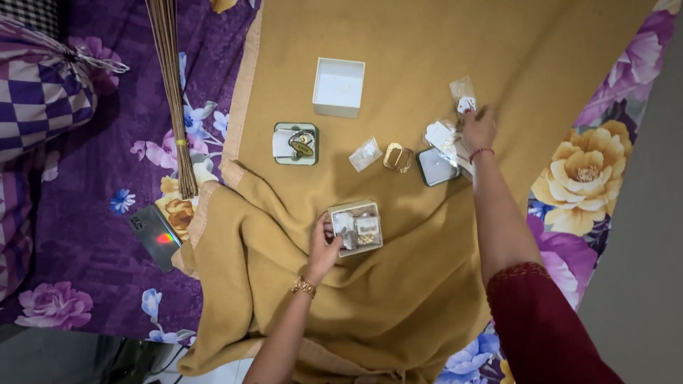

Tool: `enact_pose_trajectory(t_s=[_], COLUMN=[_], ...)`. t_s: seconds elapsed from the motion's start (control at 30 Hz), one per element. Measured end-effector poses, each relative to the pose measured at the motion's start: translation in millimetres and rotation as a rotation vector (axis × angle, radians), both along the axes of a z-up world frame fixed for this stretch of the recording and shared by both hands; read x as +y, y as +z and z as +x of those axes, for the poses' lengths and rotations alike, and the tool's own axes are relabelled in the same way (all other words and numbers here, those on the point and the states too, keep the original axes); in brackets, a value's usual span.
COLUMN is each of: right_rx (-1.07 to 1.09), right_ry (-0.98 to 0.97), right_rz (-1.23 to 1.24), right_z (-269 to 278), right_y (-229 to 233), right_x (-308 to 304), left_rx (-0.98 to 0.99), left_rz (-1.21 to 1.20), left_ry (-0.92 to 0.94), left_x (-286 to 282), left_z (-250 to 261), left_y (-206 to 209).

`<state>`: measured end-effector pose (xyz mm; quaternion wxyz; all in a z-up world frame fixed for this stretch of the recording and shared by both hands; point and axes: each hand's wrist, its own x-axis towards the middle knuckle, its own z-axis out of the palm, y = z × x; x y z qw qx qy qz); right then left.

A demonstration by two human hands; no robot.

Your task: The person is organizing various pieces of jewelry by placing them into individual small plastic bags and then into small storage boxes on a bed.

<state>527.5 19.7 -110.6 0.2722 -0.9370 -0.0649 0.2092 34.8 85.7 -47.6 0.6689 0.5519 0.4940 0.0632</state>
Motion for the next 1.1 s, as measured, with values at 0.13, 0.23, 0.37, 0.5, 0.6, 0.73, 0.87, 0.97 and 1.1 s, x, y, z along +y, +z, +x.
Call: enact_pose_trajectory(t_s=[0.13,0.23,0.37,0.5,0.6,0.73,0.87,0.97,1.1], right_rx=[-0.027,-0.017,-0.186,-0.503,-0.159,0.319,0.413,0.324,-0.038], right_ry=[0.009,-0.063,-0.123,-0.029,0.077,0.248,0.559,0.682,0.929], right_rz=[-0.145,-0.112,0.179,0.584,0.75,0.719,0.519,0.31,0.091], right_z=[9.3,6.6,-5.6,-62.0,-134.5,-232.5,-305.7,-325.3,-330.7], right_y=[-9.0,-25.8,-22.6,57.9,102.5,113.5,86.1,83.1,78.8], right_x=[6.4,3.9,1.5,13.9,11.7,-8.3,-21.6,-22.6,-21.1], left_rx=[-0.032,0.003,-0.04,-0.112,-0.087,-0.001,-0.033,-0.044,0.022], left_rz=[-0.014,0.001,-0.04,-0.092,-0.062,0.014,0.123,0.368,0.733], left_ry=[0.06,0.043,0.083,0.11,0.091,0.056,0.016,-0.139,-0.424], left_x=[5.7,7.3,6.1,4.8,-0.2,-2.7,-3.0,-4.2,-4.2], left_z=[5.2,11.2,11.8,2.2,1.1,4.3,2.1,-3.4,-11.0], left_y=[3.0,9.8,17.7,11.2,14.2,32.1,45.4,38.9,38.7])
